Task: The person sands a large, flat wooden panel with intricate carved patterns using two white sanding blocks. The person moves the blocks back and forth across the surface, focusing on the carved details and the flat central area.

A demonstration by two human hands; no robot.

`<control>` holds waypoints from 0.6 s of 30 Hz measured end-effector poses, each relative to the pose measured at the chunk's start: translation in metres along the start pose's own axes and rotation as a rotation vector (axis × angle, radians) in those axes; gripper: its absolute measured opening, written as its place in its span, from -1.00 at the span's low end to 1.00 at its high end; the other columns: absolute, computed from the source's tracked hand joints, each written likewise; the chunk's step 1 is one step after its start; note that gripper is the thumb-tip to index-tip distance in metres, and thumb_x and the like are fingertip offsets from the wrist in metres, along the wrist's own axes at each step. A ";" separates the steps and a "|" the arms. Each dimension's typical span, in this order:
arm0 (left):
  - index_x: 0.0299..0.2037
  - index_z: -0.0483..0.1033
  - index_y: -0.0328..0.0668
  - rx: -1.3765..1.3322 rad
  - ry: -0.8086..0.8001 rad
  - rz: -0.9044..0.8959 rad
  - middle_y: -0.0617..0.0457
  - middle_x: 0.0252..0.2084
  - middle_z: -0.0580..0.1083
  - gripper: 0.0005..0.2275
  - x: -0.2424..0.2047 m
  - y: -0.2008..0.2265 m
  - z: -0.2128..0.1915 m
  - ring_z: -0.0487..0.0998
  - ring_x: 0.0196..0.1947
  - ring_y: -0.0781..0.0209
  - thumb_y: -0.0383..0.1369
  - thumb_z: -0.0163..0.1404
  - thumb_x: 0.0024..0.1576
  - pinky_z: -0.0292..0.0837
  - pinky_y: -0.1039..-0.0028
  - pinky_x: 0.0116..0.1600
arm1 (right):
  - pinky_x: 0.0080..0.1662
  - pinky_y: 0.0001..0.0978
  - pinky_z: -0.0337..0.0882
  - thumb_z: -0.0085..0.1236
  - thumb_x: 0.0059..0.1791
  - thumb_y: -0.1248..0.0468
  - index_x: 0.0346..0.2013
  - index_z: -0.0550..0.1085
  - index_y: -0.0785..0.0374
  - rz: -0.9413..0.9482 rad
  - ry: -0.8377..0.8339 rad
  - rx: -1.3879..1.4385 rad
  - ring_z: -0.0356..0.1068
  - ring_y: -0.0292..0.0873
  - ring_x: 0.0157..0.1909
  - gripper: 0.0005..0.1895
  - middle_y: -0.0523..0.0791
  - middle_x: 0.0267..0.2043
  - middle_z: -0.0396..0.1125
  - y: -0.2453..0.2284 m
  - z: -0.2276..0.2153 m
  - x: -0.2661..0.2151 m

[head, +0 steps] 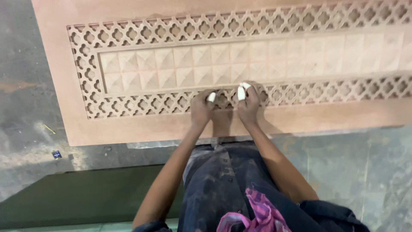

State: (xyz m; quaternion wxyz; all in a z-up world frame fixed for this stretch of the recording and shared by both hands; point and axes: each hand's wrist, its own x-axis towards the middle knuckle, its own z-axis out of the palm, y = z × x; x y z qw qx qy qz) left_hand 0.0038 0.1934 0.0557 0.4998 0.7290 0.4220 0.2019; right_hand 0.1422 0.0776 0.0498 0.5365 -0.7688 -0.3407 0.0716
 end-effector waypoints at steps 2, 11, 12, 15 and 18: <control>-0.06 0.60 -0.25 -0.021 0.064 0.150 -0.24 -0.16 0.58 -0.72 -0.006 0.005 0.023 0.61 -0.13 -0.20 -0.51 0.00 0.02 0.52 0.17 -0.03 | -0.05 -0.33 0.38 0.05 0.11 0.44 -0.05 0.48 0.46 0.023 -0.005 0.037 0.38 -0.11 -0.11 -0.85 -0.01 -0.10 0.40 0.005 -0.015 0.005; -0.03 0.54 -0.19 0.416 0.088 -0.055 -0.16 -0.19 0.51 -0.73 -0.032 0.008 0.099 0.54 -0.13 -0.22 -0.29 0.14 0.11 0.44 0.04 -0.06 | -0.24 -0.41 0.34 0.10 0.11 0.40 -0.07 0.49 0.43 -0.001 -0.033 -0.031 0.33 -0.21 -0.27 -0.86 0.00 -0.08 0.40 0.052 -0.113 0.030; 0.00 0.54 -0.20 0.450 0.109 -0.017 -0.16 -0.15 0.51 -0.73 -0.036 0.012 0.100 0.54 -0.12 -0.22 -0.32 0.11 0.11 0.44 0.03 -0.07 | -0.24 -0.40 0.36 0.09 0.11 0.39 -0.07 0.49 0.42 0.024 -0.054 -0.005 0.36 -0.19 -0.26 -0.85 -0.01 -0.08 0.40 0.055 -0.116 0.034; -0.02 0.55 -0.22 0.537 0.158 0.030 -0.19 -0.08 0.50 -0.72 -0.040 0.026 0.101 0.52 -0.09 -0.24 -0.34 0.08 0.06 0.43 0.01 -0.10 | -0.10 -0.24 0.40 0.14 0.06 0.37 -0.10 0.50 0.37 -0.165 -0.074 -0.165 0.41 -0.02 -0.12 -0.85 -0.02 -0.06 0.40 0.059 -0.117 0.041; -0.16 0.58 -0.22 0.569 0.186 -0.078 -0.21 -0.09 0.47 -0.78 -0.042 0.035 0.107 0.50 -0.09 -0.27 -0.32 0.11 0.03 0.42 -0.01 -0.11 | -0.02 -0.12 0.39 0.19 0.04 0.36 -0.13 0.51 0.35 -0.225 -0.114 -0.230 0.41 0.11 -0.06 -0.86 -0.01 -0.06 0.40 0.058 -0.120 0.035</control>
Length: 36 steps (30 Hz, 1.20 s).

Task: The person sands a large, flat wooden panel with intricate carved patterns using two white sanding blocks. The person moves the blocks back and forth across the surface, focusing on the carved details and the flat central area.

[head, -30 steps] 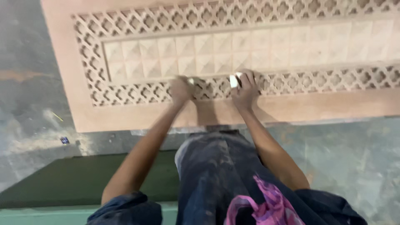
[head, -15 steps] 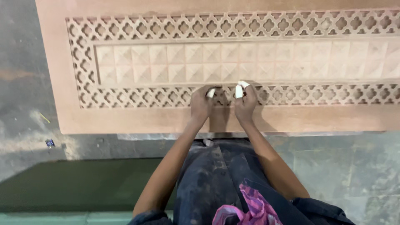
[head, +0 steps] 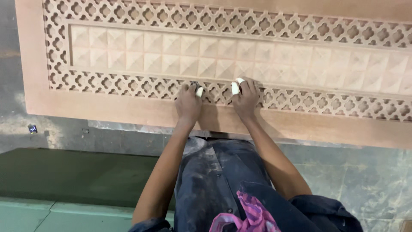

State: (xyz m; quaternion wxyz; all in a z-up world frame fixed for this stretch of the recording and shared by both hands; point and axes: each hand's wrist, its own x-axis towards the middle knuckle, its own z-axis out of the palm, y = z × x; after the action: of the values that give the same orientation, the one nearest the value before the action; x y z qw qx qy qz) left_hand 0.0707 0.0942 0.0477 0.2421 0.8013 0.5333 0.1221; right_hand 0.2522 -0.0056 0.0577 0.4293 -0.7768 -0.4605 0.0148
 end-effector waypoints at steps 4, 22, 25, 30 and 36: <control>-0.22 0.57 -0.28 -0.019 -0.016 -0.058 -0.17 -0.11 0.47 -0.87 0.021 0.003 0.006 0.50 -0.05 -0.25 -0.43 0.06 0.08 0.44 0.01 0.00 | -0.05 -0.16 0.41 0.19 0.02 0.33 -0.15 0.51 0.33 0.074 -0.055 0.070 0.42 0.08 -0.07 -0.85 -0.01 -0.05 0.41 0.001 -0.001 0.005; -0.19 0.52 -0.28 0.093 -0.014 -0.124 -0.24 -0.22 0.53 -0.84 0.036 0.007 0.017 0.57 -0.17 -0.30 -0.44 -0.03 0.07 0.48 -0.01 -0.09 | -0.02 -0.03 0.37 0.17 -0.02 0.36 -0.15 0.52 0.32 0.013 -0.047 -0.029 0.38 0.15 -0.04 -0.84 0.00 -0.08 0.40 -0.002 0.000 0.013; -0.17 0.48 -0.32 0.091 -0.093 -0.016 -0.25 -0.19 0.51 -0.79 0.034 -0.007 0.023 0.57 -0.20 -0.30 -0.41 0.02 0.01 0.47 -0.01 -0.14 | 0.08 0.04 0.26 0.17 -0.11 0.36 -0.11 0.52 0.30 -0.144 -0.142 -0.121 0.33 0.15 0.08 -0.72 0.02 0.02 0.38 -0.005 0.005 0.009; -0.12 0.44 -0.34 0.122 -0.108 -0.054 -0.27 -0.15 0.50 -0.81 0.033 -0.012 0.033 0.55 -0.16 -0.28 -0.45 -0.01 0.10 0.45 -0.01 -0.12 | 0.39 0.03 0.08 0.07 -0.19 0.42 0.04 0.49 0.32 -0.217 -0.337 -0.129 0.16 0.08 0.41 -0.52 -0.01 0.29 0.31 -0.018 0.036 0.018; -0.18 0.44 -0.31 0.004 0.000 -0.095 -0.24 -0.17 0.49 -0.84 0.018 -0.010 0.048 0.52 -0.10 -0.26 -0.44 0.02 0.06 0.44 0.02 -0.03 | 0.36 0.10 0.00 0.09 -0.23 0.40 0.04 0.49 0.29 -0.208 -0.342 -0.165 0.14 0.02 0.39 -0.48 -0.05 0.27 0.30 -0.018 0.058 0.024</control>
State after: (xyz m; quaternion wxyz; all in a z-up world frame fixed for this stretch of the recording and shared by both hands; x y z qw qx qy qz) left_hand 0.0921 0.1014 0.0007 0.2460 0.7756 0.5709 0.1094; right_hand 0.2291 0.0532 0.0426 0.2789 -0.7437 -0.6041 0.0643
